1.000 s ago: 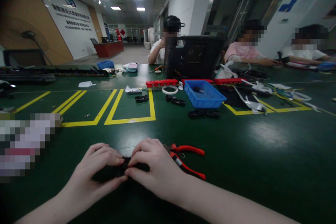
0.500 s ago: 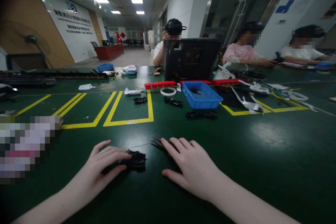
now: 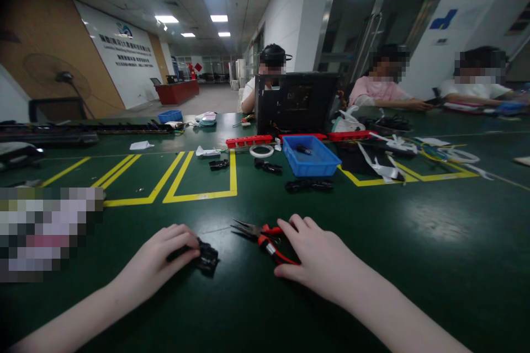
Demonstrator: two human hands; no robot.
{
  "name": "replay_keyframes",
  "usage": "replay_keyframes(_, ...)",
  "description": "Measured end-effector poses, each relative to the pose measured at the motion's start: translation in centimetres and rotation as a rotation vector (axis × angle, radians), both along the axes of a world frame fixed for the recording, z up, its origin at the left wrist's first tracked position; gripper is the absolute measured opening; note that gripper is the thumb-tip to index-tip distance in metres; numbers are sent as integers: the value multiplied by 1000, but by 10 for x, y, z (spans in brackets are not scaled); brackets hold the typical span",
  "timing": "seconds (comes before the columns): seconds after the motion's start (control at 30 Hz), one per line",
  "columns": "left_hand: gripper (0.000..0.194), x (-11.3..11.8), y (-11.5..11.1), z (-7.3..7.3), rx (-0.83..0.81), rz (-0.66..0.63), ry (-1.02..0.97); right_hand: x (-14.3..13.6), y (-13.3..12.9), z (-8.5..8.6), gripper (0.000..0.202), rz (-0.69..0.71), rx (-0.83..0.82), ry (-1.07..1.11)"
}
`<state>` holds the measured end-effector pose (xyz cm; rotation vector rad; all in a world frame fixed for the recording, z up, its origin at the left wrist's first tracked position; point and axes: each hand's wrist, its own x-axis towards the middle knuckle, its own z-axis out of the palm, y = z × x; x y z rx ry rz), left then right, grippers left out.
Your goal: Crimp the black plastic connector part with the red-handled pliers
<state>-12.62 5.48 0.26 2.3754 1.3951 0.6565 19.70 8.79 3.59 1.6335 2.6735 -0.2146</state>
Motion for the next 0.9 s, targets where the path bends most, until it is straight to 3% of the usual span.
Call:
replay_keyframes(0.23,13,14,1,-4,-2,4,4,-12,0,6,68,27,69,-33)
replay_keyframes(0.43,13,14,-5,-7,152,7,-133,-35,-17,3,40,266,233,265)
replay_keyframes(0.53,14,14,-9,-2,256,-77,-288,-57,-29,4,33,330,35,504)
replay_keyframes(0.73,13,23,-26,11,339,-240,-453,-95,-31,5,18,318,-620,1024)
replay_keyframes(0.83,16,21,-31,11,346,-229,-480,-107,-23,-3,16,284,-865,1232)
replay_keyframes(0.9,21,15,-29,9,354,-177,-452,-111,-19,-8,18,251,-924,1324)
